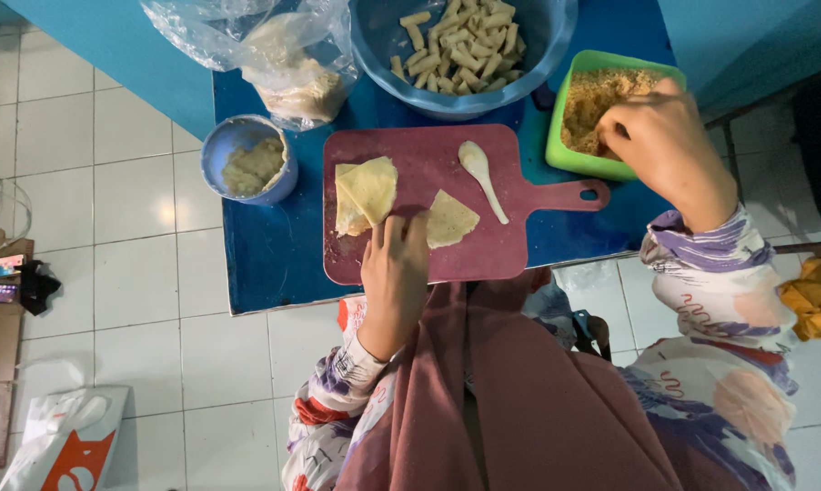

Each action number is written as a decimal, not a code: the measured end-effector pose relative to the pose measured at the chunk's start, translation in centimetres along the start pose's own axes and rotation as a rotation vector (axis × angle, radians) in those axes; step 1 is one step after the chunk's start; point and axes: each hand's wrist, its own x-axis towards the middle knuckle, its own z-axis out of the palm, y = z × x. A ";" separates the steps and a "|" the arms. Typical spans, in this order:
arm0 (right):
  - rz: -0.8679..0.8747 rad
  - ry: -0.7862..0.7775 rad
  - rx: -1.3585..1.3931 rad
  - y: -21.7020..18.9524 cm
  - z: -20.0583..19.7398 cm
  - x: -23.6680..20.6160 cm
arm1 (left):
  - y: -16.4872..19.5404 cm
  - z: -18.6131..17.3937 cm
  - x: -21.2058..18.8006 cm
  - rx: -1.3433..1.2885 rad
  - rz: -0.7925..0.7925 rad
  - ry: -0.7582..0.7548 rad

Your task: The person sits on the floor at a low table and wraps pieces of dough in triangular pastry wrappers on a cutting board, folding the wrapper around each piece by hand. Finished wrapped pieces are added to a bowl already filled with similar wrapped pieces, with a container of breadcrumbs nearby.

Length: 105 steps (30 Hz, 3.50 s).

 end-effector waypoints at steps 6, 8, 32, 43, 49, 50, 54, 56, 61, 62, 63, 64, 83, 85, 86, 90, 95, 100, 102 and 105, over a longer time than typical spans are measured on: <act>-0.012 0.105 0.048 -1.2 -1.7 1.1 | 0.2 0.1 0.4 -0.005 -0.039 0.056; -0.038 0.144 0.029 -2.0 -2.8 1.4 | 0.2 0.1 0.5 0.004 -0.033 0.066; -0.150 0.137 0.560 -17.9 2.0 2.0 | 1.5 -1.5 2.0 -0.130 -0.155 -0.060; -0.181 0.221 0.428 -18.0 1.1 2.1 | 1.6 -1.6 2.5 -0.266 -0.119 0.016; -0.174 0.200 0.366 -18.0 1.6 1.9 | 1.6 -1.7 2.5 -0.324 -0.136 -0.011; -0.169 0.204 0.382 -18.2 1.7 1.9 | 1.6 -1.7 2.5 -0.336 -0.141 -0.018; -0.143 0.251 0.400 -18.3 1.2 2.1 | 1.9 -1.6 2.6 -0.356 -0.159 -0.024; -0.109 0.246 0.369 -18.0 0.4 1.9 | 2.1 -1.6 2.7 -0.369 -0.149 -0.017; 0.057 0.192 0.242 -18.0 -1.0 1.0 | 2.1 -1.2 2.8 -0.377 -0.089 -0.010; 0.065 0.181 0.256 -18.0 -0.9 1.0 | 2.1 -1.1 2.8 -0.376 -0.067 -0.009; 0.075 0.171 0.269 -18.1 -0.8 0.9 | 2.0 -1.0 2.7 -0.393 -0.050 -0.014; 0.080 0.163 0.283 -18.1 -0.6 1.0 | 1.9 -1.0 2.6 -0.407 -0.034 -0.015; -0.019 0.130 0.445 -18.3 0.6 0.5 | 1.4 -0.1 2.0 -0.228 0.064 -0.030; -0.080 0.126 0.425 -18.2 0.8 0.1 | 1.3 -0.2 2.0 -0.248 0.076 -0.028; -0.100 0.130 0.427 -18.0 1.1 0.0 | 1.2 -0.2 2.0 -0.258 0.082 -0.026; -0.147 0.120 0.458 -17.3 2.2 -0.8 | 0.1 -0.4 1.8 -0.309 0.154 -0.050; -0.098 0.110 0.542 -17.4 4.0 -1.4 | -1.0 -0.8 1.3 -0.311 0.267 -0.054; -0.138 0.125 0.531 -17.1 4.3 -1.5 | -1.1 -1.4 1.0 -0.239 0.348 -0.036; -0.140 0.116 0.534 -17.0 4.2 -1.5 | -1.2 -1.6 1.1 -0.238 0.361 -0.043; -0.160 0.116 0.529 -17.0 4.1 -1.5 | -1.5 -1.7 1.3 -0.238 0.385 -0.052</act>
